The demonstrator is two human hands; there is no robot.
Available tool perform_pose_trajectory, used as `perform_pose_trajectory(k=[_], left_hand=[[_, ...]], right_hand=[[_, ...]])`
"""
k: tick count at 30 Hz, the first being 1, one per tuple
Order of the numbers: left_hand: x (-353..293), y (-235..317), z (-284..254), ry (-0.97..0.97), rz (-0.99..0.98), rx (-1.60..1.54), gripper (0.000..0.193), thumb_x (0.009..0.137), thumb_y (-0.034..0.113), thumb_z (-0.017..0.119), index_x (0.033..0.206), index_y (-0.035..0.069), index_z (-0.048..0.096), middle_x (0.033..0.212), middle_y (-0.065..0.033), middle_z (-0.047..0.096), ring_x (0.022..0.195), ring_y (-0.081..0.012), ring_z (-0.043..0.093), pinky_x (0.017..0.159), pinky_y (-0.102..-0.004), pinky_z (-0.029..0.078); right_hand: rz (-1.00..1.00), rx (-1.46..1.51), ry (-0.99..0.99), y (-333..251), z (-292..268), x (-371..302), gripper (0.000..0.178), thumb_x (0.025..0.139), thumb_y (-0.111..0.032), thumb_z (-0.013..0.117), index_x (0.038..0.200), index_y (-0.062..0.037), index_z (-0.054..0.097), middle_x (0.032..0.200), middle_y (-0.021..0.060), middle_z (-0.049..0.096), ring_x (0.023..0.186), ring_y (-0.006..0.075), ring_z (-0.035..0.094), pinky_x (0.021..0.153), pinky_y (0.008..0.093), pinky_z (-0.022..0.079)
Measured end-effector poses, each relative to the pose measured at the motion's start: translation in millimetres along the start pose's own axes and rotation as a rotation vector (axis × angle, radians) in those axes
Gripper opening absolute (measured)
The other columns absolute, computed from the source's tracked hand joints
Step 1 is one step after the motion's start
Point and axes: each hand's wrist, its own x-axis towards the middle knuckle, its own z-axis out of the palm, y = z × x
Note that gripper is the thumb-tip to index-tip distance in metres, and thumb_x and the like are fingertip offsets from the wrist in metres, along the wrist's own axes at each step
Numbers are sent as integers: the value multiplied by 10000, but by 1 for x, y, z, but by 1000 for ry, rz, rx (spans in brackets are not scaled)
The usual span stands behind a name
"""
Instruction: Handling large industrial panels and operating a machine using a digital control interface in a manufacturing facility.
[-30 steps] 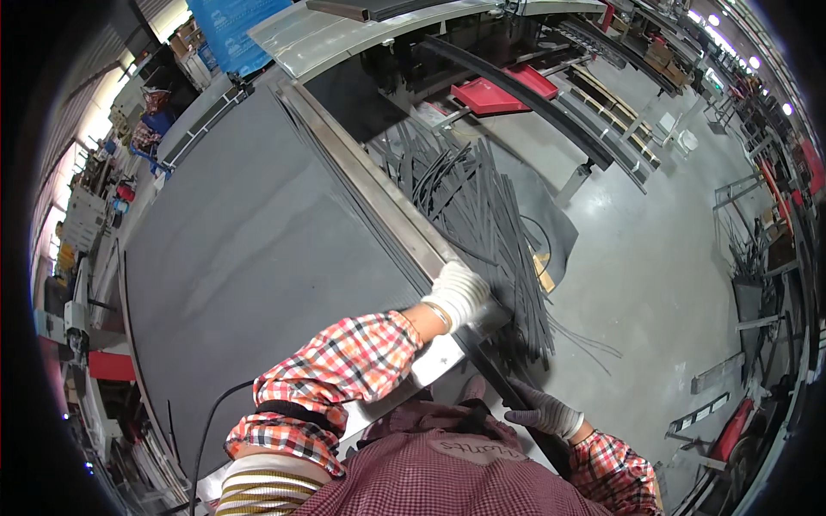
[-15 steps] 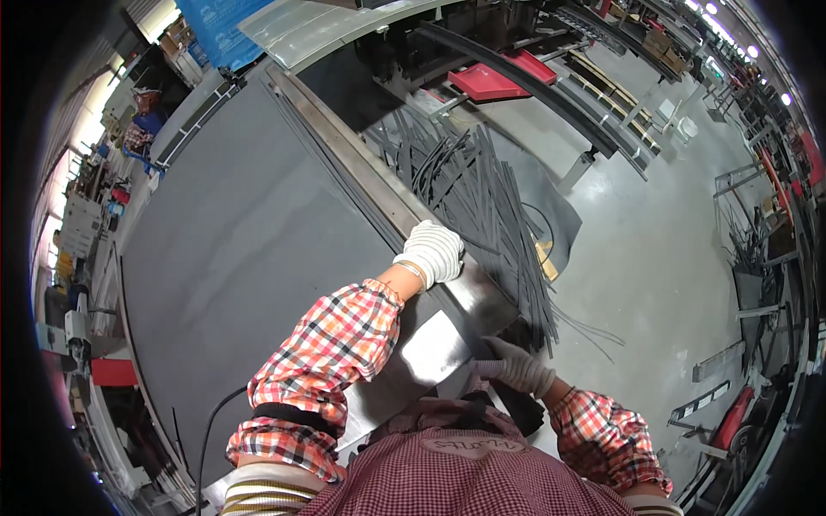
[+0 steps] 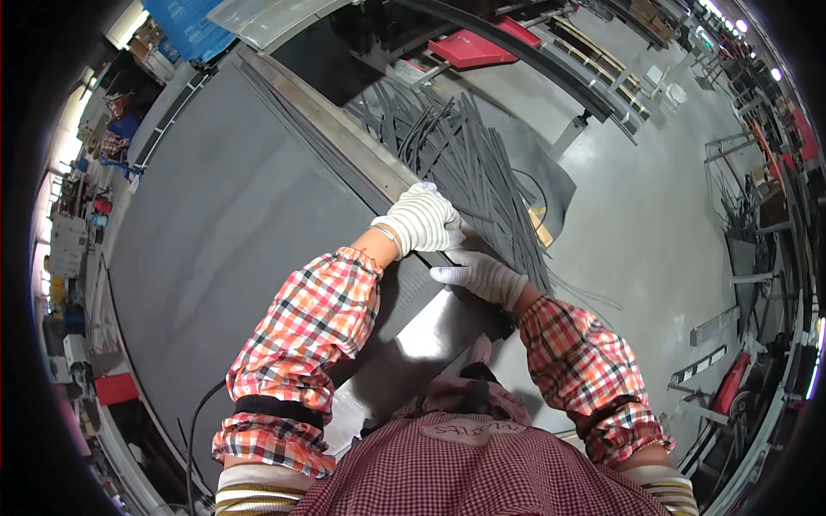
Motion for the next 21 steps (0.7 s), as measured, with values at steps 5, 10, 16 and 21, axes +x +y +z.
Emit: perform_pose_trajectory(k=[5,10,16,21], left_hand=[[-16,-14,20,177,36,12,273,748,394,613,707,133,681,700,-62,630,835,-271,598,1022,-420,315],[-9,-5,7,130,49,67,323,788,425,539,783,146,702,731,-103,639,829,-298,597,977,-423,344],[-16,-8,9,115,53,37,291,787,420,530,845,201,713,786,-87,657,865,-281,599,977,-424,337],[-7,1,8,33,21,0,239,774,395,597,749,171,679,732,-58,627,843,-277,586,986,-437,323]], right_hand=[[-98,-389,213,3,37,-62,703,728,-355,714,1249,24,435,1118,207,554,1056,285,535,926,371,403],[55,-882,412,25,51,-81,617,713,-257,688,1219,-4,440,1105,163,565,1016,313,553,860,395,448],[168,-877,424,25,59,-64,510,721,-187,664,1173,-31,486,1071,160,580,987,319,548,842,417,448],[175,-897,444,23,59,-33,439,687,-167,662,1084,-47,519,998,136,591,950,301,563,780,414,471]])
